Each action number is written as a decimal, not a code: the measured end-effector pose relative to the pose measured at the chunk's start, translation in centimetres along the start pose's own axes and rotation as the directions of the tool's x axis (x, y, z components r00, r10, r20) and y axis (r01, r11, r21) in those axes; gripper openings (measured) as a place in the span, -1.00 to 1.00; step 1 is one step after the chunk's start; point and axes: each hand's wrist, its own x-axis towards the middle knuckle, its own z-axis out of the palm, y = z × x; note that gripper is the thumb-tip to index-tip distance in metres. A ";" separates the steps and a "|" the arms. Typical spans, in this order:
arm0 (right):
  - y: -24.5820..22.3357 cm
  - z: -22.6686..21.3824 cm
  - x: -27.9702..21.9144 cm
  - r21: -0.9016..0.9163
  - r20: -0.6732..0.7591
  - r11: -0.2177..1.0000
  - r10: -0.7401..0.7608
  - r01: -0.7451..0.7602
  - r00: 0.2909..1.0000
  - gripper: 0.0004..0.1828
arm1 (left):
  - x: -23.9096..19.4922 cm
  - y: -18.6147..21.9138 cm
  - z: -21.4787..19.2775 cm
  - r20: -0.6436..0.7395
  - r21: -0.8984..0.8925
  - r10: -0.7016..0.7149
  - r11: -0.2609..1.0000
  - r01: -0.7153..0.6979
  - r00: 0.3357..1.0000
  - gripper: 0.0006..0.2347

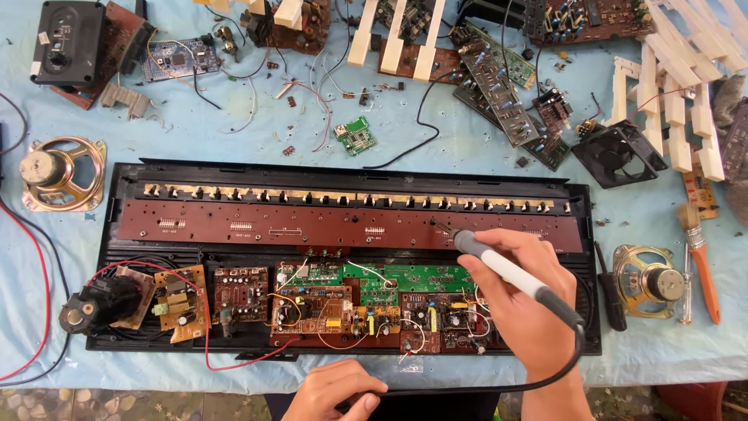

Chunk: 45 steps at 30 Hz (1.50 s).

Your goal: The person uses a soldering iron to work on the circuit board of a disassembled electronic keyboard. They move the soldering iron across various points on the board while handling the device and other components on the table.

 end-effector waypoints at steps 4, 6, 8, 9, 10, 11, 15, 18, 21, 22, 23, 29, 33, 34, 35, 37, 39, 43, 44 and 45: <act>-0.7 0.2 0.4 -0.118 -0.031 0.971 -0.212 0.207 0.977 -0.81 | 0.0 0.0 0.0 -0.033 -0.005 0.014 1.000 -0.014 0.999 -0.81; -0.7 0.1 0.1 -0.138 -0.047 0.967 -0.221 0.212 0.974 -0.82 | 0.1 0.1 0.0 -0.037 -0.002 0.014 1.000 -0.014 0.999 -0.81; -0.6 -0.1 -0.2 -0.159 -0.061 0.963 -0.228 0.216 0.972 -0.84 | 0.1 0.3 0.0 -0.042 -0.002 0.010 1.000 -0.010 0.999 -0.80; -0.4 -0.2 -0.4 -0.174 -0.051 0.967 -0.199 0.187 0.979 -0.83 | 0.1 0.3 -0.1 -0.039 -0.013 -0.008 1.000 0.008 0.999 -0.81; -0.3 -0.3 -0.5 -0.189 -0.042 0.969 -0.169 0.159 0.985 -0.81 | 0.2 0.4 -0.1 -0.036 -0.023 -0.026 0.999 0.025 0.999 -0.81; -0.2 -0.4 -0.6 -0.189 -0.040 0.969 -0.168 0.158 0.985 -0.81 | 0.2 0.3 -0.1 -0.037 -0.024 -0.028 0.999 0.027 0.999 -0.81; -0.2 -0.4 -0.8 -0.191 -0.047 0.973 -0.144 0.132 0.988 -0.82 | 0.1 0.0 0.0 -0.034 -0.030 -0.014 0.999 0.013 0.999 -0.84; -0.3 -0.3 -0.8 -0.194 -0.059 0.972 -0.147 0.133 0.987 -0.82 | -0.1 -0.2 0.1 -0.040 -0.043 -0.016 0.999 0.014 0.999 -0.86; -0.3 -0.1 -0.8 -0.205 -0.073 0.970 -0.148 0.130 0.986 -0.82 | -0.1 -0.1 0.0 -0.050 -0.051 -0.029 0.998 0.027 0.998 -0.88; -0.3 0.0 -0.9 -0.222 -0.082 0.967 -0.148 0.127 0.986 -0.81 | 0.0 -0.1 0.0 -0.051 -0.051 -0.032 0.998 0.030 0.998 -0.88; -0.2 0.1 -0.8 -0.220 -0.078 0.967 -0.148 0.127 0.986 -0.81 | -0.1 -0.2 0.0 -0.053 -0.051 -0.035 0.998 0.032 0.998 -0.88; 0.3 0.6 -1.1 -0.223 -0.121 0.955 -0.229 0.198 0.966 -0.87 | 0.0 -0.4 -0.2 -0.020 -0.050 -0.001 0.999 0.000 1.000 -0.89; 1.1 0.9 -1.3 -0.189 -0.169 0.975 -0.149 0.116 0.974 -0.85 | 0.1 -0.1 -0.3 -0.041 -0.086 -0.013 0.996 0.009 0.999 -0.88; 1.3 0.9 -1.3 -0.169 -0.183 0.979 -0.148 0.117 0.972 -0.82 | 0.1 -0.1 -0.3 -0.042 -0.098 -0.008 0.995 0.004 0.999 -0.87; 1.5 0.8 -1.6 -0.168 -0.184 0.979 -0.149 0.118 0.972 -0.82 | 0.1 -0.2 -0.3 -0.043 -0.097 -0.008 0.995 0.003 0.999 -0.87; 1.9 0.6 -2.0 -0.133 -0.266 0.981 -0.175 0.143 0.948 -0.81 | 0.0 -0.3 -0.3 -0.024 -0.069 -0.006 0.998 0.004 1.000 -0.87; 2.1 0.1 -2.1 -0.179 -0.263 0.975 -0.180 0.135 0.948 -0.83 | -0.1 -0.2 -0.4 -0.016 -0.068 -0.020 0.997 0.019 1.000 -0.86; 2.2 0.1 -2.0 -0.188 -0.228 0.976 -0.156 0.114 0.961 -0.83 | -0.1 -0.4 -0.3 -0.016 -0.045 0.008 0.999 -0.009 1.000 -0.86; 2.4 0.3 -2.1 -0.189 -0.230 0.975 -0.158 0.116 0.960 -0.83 | 0.0 -0.4 -0.3 -0.017 -0.045 0.011 0.999 -0.012 1.000 -0.86; 2.6 0.5 -2.3 -0.143 -0.241 0.983 -0.144 0.111 0.960 -0.83 | -0.1 -0.5 -0.2 -0.014 -0.038 0.011 0.999 -0.011 1.000 -0.86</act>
